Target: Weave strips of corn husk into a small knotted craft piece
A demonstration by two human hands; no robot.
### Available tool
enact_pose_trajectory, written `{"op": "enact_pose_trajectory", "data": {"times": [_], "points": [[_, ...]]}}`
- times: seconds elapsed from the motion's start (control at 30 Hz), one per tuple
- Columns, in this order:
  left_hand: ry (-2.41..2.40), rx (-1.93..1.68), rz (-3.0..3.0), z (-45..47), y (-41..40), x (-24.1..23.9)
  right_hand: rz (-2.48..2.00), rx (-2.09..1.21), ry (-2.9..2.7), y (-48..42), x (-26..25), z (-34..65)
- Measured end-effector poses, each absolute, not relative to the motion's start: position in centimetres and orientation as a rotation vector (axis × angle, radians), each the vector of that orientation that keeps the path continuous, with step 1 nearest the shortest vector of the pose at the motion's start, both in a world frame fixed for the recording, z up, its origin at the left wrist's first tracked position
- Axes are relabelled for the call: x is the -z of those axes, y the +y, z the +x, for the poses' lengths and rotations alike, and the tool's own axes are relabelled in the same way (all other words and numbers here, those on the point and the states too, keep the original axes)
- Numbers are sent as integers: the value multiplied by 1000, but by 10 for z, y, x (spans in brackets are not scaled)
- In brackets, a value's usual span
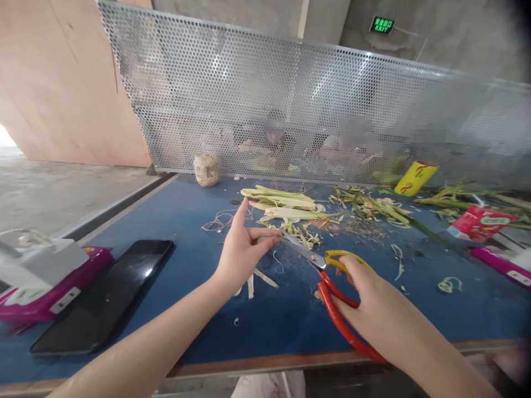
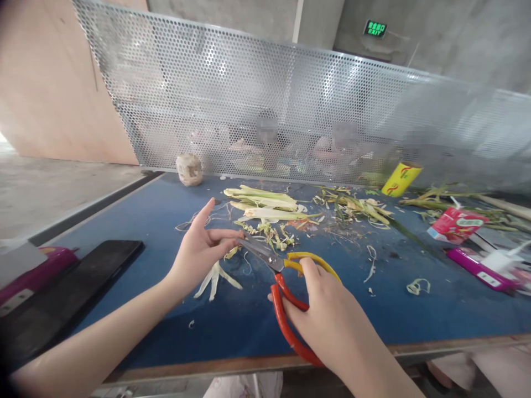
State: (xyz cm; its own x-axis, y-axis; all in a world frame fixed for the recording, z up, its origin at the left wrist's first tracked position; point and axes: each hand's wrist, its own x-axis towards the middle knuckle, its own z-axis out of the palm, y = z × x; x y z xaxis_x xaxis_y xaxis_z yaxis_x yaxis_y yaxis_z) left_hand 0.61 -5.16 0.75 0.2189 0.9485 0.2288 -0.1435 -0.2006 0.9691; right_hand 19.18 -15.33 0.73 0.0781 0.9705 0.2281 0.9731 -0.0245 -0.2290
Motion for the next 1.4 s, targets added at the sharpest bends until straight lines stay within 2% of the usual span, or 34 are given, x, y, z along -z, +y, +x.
{"op": "enact_pose_trajectory", "data": {"times": [0.23,0.5,0.93,1.4], "points": [[836,-1198,1282,7,-50,-7,-2068,221,-1936,-153,-3,190],[847,-1176,1244,7,-50,-8,-2094,280,-1984,-150,-6,189],[845,-1164,1275,7,-50,-9,-2034,554,-2035,-150,0,192],[780,-1223,1253,9,-54,-12,-2008,469,-2038,-153,11,193]]}}
